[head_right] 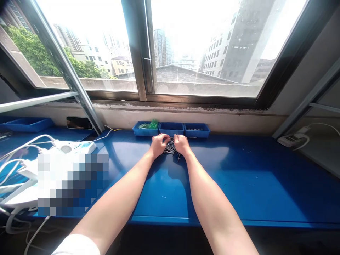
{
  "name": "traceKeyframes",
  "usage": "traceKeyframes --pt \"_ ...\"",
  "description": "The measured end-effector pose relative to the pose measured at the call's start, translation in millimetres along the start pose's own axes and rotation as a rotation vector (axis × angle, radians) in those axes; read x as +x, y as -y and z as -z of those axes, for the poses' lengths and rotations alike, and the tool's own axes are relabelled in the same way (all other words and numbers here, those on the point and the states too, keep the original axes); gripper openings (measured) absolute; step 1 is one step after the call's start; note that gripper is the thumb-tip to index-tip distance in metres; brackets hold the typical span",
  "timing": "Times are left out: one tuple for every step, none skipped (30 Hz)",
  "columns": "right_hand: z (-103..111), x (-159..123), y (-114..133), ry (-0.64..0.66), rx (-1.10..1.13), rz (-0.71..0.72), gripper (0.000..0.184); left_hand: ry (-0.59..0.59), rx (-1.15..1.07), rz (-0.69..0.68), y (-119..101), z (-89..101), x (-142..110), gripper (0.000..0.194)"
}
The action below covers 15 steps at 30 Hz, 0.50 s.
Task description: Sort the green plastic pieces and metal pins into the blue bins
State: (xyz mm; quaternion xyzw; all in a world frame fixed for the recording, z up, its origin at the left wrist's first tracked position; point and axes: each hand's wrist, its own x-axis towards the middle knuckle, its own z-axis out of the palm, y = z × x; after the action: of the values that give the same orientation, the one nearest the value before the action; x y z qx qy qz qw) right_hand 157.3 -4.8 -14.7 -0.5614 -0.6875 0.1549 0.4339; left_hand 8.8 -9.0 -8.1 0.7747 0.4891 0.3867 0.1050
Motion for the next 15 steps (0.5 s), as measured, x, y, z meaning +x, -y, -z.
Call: traceKeyframes --pt "0.1 -0.4 0.3 -0.004 0.014 -0.003 0.046 0.014 0.013 0.014 -0.6 0.5 0.2 0.02" --pt "0.1 -0.7 0.6 -0.007 0.029 -0.008 0.047 0.025 0.03 0.029 -1.0 0.9 0.5 0.021" --pt "-0.1 -1.1 1.0 -0.013 0.047 -0.018 0.048 0.03 0.046 0.043 -1.0 1.0 0.9 0.023" --pt "-0.4 -1.4 1.4 -0.019 0.071 -0.029 0.05 0.029 0.06 0.052 -0.9 0.8 1.2 0.024" --pt "-0.8 -1.7 1.8 -0.026 0.1 -0.042 0.051 0.022 0.071 0.058 -0.5 0.5 1.5 0.025" --pt "-1.2 -1.9 2.1 -0.033 0.135 -0.054 0.051 0.013 0.079 0.061 0.1 0.1 1.7 0.025" --pt "-1.6 -2.0 2.5 -0.039 0.178 -0.064 0.05 0.002 0.084 0.063 0.8 -0.3 1.9 0.025" --pt "-1.9 -2.0 2.9 -0.044 0.227 -0.072 0.047 -0.008 0.09 0.067 1.6 -0.6 2.0 0.025" --pt "-2.0 -1.9 3.3 -0.047 0.28 -0.075 0.044 -0.013 0.095 0.073 2.3 -0.8 2.0 0.026" --pt "-2.0 -1.8 3.8 -0.045 0.335 -0.075 0.042 -0.016 0.098 0.081 3.1 -0.9 2.0 0.026" --pt "-1.9 -1.6 4.3 -0.039 0.392 -0.071 0.041 -0.016 0.095 0.086 3.8 -1.0 2.1 0.026" --pt "-1.5 -1.4 4.9 -0.032 0.448 -0.067 0.04 -0.017 0.085 0.086 4.6 -1.0 2.2 0.025" --pt "-1.0 -1.3 5.4 -0.026 0.499 -0.064 0.04 -0.018 0.07 0.083 5.3 -1.2 2.3 0.025" --pt "-0.4 -1.3 5.9 -0.021 0.542 -0.066 0.04 -0.02 0.054 0.075 6.0 -1.5 2.5 0.025" --pt "0.4 -1.4 6.3 -0.02 0.579 -0.071 0.04 -0.023 0.039 0.065 6.6 -1.8 2.8 0.024"
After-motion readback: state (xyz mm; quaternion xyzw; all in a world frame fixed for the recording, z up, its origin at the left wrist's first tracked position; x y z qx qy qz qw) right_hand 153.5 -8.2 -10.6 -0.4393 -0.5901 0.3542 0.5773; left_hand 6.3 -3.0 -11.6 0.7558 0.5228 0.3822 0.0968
